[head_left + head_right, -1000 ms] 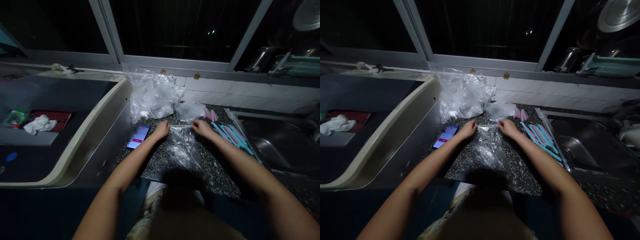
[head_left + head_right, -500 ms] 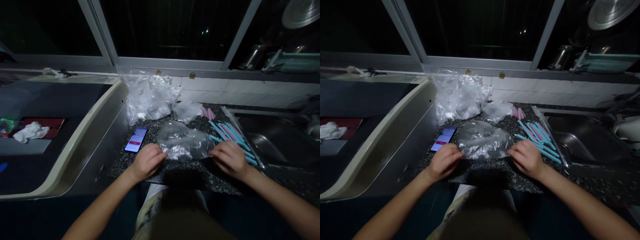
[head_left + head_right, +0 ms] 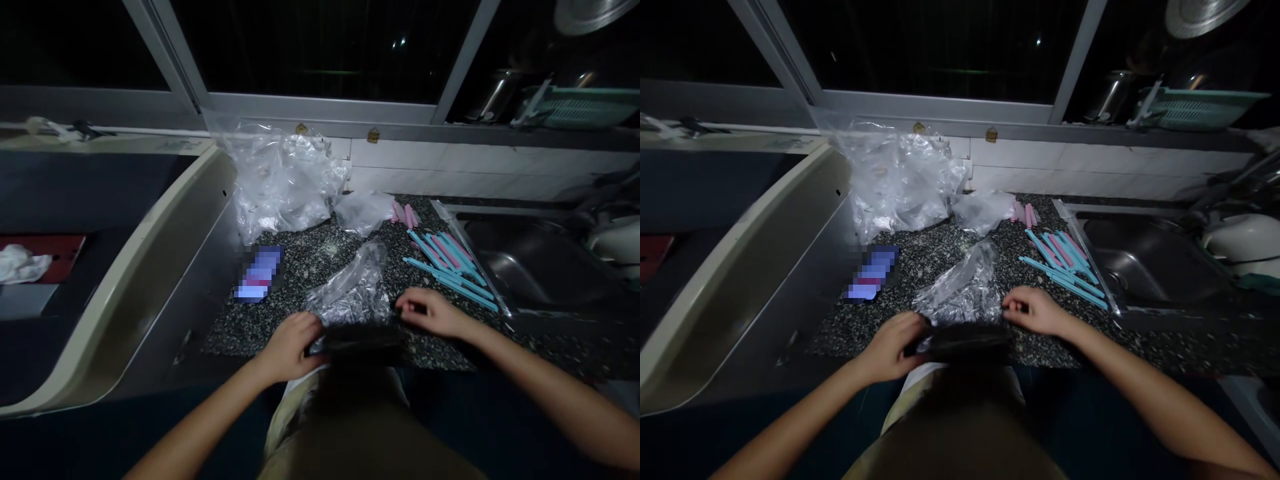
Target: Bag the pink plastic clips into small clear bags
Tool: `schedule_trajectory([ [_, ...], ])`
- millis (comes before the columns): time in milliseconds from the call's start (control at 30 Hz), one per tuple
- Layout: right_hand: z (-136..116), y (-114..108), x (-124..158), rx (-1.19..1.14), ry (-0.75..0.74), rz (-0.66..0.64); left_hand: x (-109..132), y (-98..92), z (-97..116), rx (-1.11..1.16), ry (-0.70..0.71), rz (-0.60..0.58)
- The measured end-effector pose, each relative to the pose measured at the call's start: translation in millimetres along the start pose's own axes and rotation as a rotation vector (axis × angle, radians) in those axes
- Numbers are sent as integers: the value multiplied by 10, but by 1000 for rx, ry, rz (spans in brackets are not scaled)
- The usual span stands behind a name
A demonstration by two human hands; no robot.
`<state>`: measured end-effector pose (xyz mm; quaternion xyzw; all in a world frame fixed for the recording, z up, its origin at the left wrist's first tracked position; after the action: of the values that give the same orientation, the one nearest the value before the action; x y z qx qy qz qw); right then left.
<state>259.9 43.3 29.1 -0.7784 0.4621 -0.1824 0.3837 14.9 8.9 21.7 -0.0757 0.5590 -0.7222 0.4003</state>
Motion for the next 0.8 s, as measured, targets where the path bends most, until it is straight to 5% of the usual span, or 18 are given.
schedule_trajectory([
  [100, 402, -366, -330, -217, 268, 311, -196, -281, -274, 63, -278, 267],
  [167, 621, -415, -604, -387, 398, 391, -409, -278, -420, 85, -428, 256],
  [267, 755, -262, -1019, -549, 497, 329, -788, -135, -532, 135, -502, 130],
  [400, 733, -179, -1335, -340, 437, 345, -1110, -77, -865, 165, -629, 130],
  [600, 917, -282, -1395, -74, 528, 432, -1153, -185, -1645, 222, -924, 279],
  [700, 960, -373, -1364, 53, 603, 445, -1080, -343, -1589, 233, -912, 512],
  [800, 863, -502, -1296, 236, 592, 499, -980, -359, -1097, 443, -666, 572],
])
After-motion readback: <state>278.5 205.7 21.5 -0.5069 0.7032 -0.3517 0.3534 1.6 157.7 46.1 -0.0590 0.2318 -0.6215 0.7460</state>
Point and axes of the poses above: each hand's wrist, its own x-axis away from the middle knuckle, its own y-axis out of the palm, z = x × y, the point moved 7 cm from there along -x, towards the middle knuckle, and after that the axes turned 2 degrees about -y, right-handed, at the moved point
